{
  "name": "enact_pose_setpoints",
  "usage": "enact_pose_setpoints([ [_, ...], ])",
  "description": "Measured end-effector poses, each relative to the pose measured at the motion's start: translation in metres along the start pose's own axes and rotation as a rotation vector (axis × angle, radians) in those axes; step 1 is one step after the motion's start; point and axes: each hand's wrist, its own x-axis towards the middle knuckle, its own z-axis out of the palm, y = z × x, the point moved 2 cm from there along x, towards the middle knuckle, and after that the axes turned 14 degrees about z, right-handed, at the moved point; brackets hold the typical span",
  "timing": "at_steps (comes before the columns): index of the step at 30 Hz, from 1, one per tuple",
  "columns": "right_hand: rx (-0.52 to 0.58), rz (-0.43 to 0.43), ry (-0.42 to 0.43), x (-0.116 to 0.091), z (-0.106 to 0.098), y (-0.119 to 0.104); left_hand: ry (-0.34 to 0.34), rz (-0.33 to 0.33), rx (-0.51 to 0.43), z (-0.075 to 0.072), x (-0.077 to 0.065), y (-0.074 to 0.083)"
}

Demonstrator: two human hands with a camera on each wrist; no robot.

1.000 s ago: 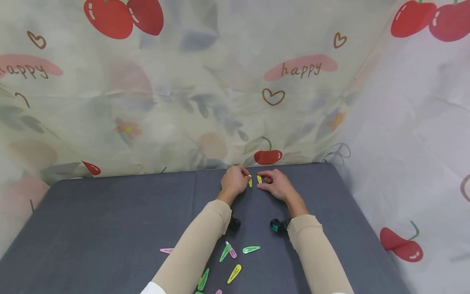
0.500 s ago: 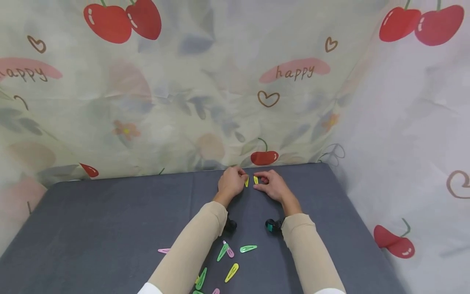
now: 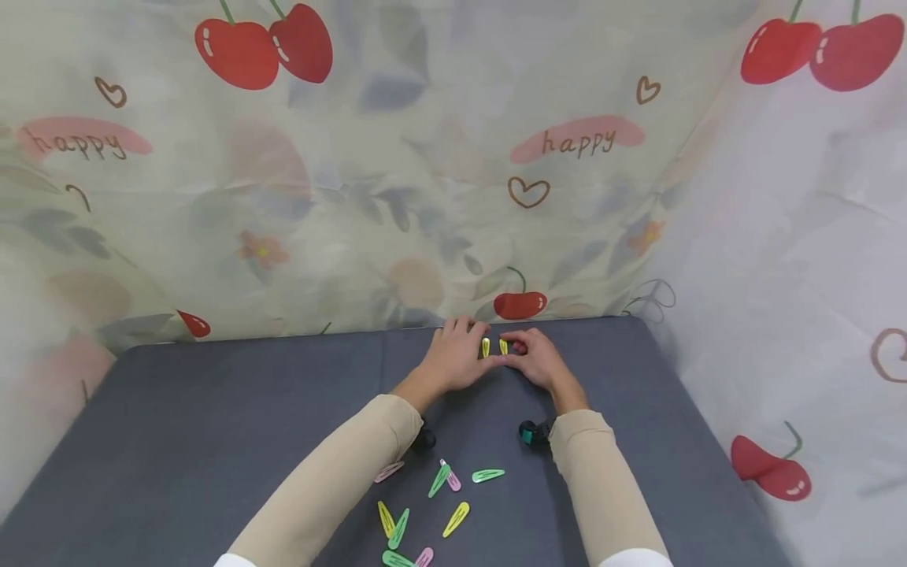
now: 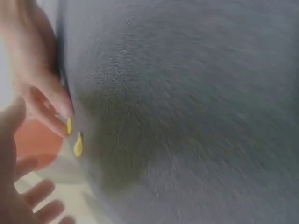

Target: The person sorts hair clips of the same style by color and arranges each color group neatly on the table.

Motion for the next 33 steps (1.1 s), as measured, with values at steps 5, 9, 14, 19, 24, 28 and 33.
enact_pose_setpoints([
  [5,-0.009,0.028,-0.006,0.001,0.001,-0.002,0.017,0.087,0.137,-0.011,-0.023,-0.002],
  [9,-0.018,0.034,-0.001,0.001,0.000,-0.004,0.034,0.138,0.236,-0.018,-0.044,-0.008],
  [14,-0.014,0.034,0.001,0.000,0.001,-0.002,0.055,0.190,0.334,-0.024,-0.074,-0.014],
  [19,-0.009,0.032,0.003,0.000,0.002,-0.001,0.074,0.227,0.338,-0.026,-0.105,-0.016],
  [24,-0.006,0.028,0.013,0.000,0.001,-0.001,0.086,0.286,0.295,-0.020,-0.129,-0.010],
  [28,-0.007,0.024,0.012,0.000,0.001,-0.001,0.069,0.324,0.252,-0.011,-0.146,-0.001],
  [33,-0.004,0.026,0.008,-0.001,0.001,-0.001,0.057,0.345,0.195,0.000,-0.162,0.009],
])
